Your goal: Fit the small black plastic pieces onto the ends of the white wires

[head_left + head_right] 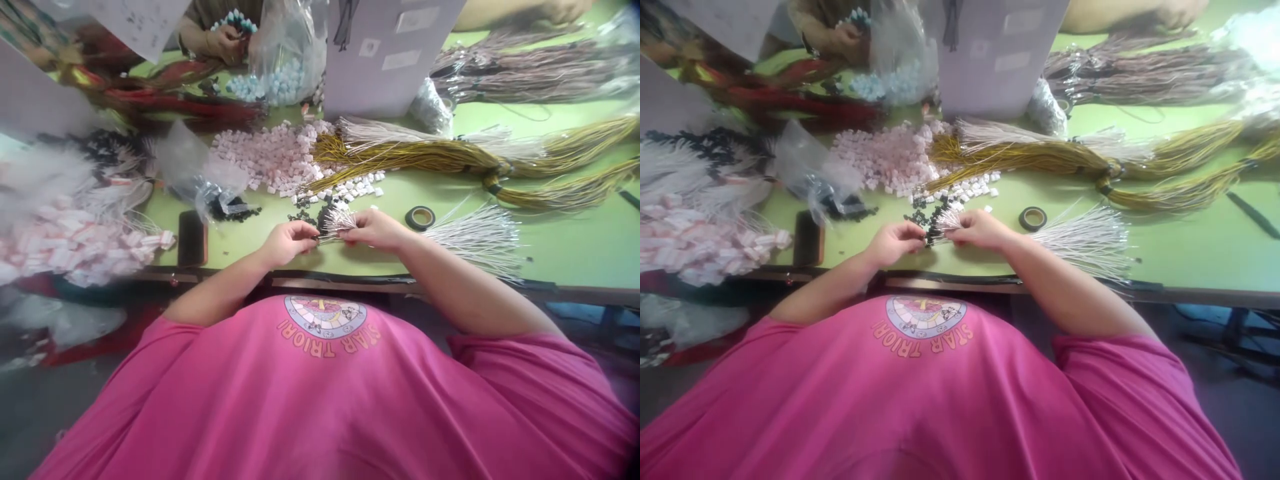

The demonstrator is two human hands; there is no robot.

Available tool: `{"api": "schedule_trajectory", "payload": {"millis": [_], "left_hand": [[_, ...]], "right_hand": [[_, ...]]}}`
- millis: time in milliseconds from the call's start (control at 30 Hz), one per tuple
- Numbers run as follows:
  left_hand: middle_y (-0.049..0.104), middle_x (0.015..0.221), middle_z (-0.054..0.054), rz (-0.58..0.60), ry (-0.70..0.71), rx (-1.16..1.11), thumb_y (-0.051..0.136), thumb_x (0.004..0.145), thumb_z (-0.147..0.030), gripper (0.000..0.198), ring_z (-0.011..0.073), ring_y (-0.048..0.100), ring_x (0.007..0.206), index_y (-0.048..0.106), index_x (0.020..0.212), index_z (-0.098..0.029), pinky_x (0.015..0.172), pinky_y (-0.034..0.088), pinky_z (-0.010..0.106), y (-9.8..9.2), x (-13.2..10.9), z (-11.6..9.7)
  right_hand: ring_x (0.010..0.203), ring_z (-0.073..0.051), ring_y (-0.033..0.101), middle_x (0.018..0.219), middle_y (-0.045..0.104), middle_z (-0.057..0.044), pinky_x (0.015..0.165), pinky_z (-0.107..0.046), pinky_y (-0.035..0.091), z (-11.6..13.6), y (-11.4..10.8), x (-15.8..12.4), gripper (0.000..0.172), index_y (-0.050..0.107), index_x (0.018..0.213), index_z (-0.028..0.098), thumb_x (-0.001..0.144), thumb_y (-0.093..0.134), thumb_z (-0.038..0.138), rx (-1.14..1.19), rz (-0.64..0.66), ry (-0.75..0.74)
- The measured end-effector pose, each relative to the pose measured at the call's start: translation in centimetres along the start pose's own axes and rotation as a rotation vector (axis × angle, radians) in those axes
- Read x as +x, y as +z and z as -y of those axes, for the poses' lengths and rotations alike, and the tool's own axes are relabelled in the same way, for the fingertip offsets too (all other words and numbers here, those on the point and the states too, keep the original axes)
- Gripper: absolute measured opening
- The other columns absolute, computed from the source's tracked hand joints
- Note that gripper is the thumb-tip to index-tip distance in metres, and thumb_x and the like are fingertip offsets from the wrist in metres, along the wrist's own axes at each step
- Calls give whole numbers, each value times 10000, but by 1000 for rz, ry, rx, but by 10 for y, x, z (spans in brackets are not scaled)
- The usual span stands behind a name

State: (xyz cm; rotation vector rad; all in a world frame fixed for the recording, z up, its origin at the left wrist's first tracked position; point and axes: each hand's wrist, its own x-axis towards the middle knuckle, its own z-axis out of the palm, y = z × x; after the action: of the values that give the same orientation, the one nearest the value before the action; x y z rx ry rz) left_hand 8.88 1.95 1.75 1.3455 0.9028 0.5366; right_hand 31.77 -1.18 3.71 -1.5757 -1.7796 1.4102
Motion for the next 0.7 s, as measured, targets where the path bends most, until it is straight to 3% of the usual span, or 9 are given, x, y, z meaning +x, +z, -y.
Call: {"api": "schedule_trajectory", "payload": {"millis": [167,400,700], "left_hand": [[647,675,2,-39,16,-88,767,592,-279,267,74,558,517,643,779,-135,525,472,221,23,16,8],[600,589,-14,-61,-36,-37,750,635,-295,247,69,519,489,667,818,-151,430,392,184,30,26,17],[640,683,0,-59,-52,-90,784,598,-303,327,72,553,530,618,824,-136,483,442,198,35,28,20]], "right_hand": [[503,-74,425,564,541,18,508,-231,305,-8,-3,-1,283,594,630,141,716,589,410,16,71,-52],[518,-65,376,554,453,42,515,-224,290,-21,6,1,212,541,643,135,711,584,331,257,-36,-167],[541,-67,354,564,418,35,515,-229,274,-24,13,3,185,528,601,135,677,585,294,206,-109,-78]]}}
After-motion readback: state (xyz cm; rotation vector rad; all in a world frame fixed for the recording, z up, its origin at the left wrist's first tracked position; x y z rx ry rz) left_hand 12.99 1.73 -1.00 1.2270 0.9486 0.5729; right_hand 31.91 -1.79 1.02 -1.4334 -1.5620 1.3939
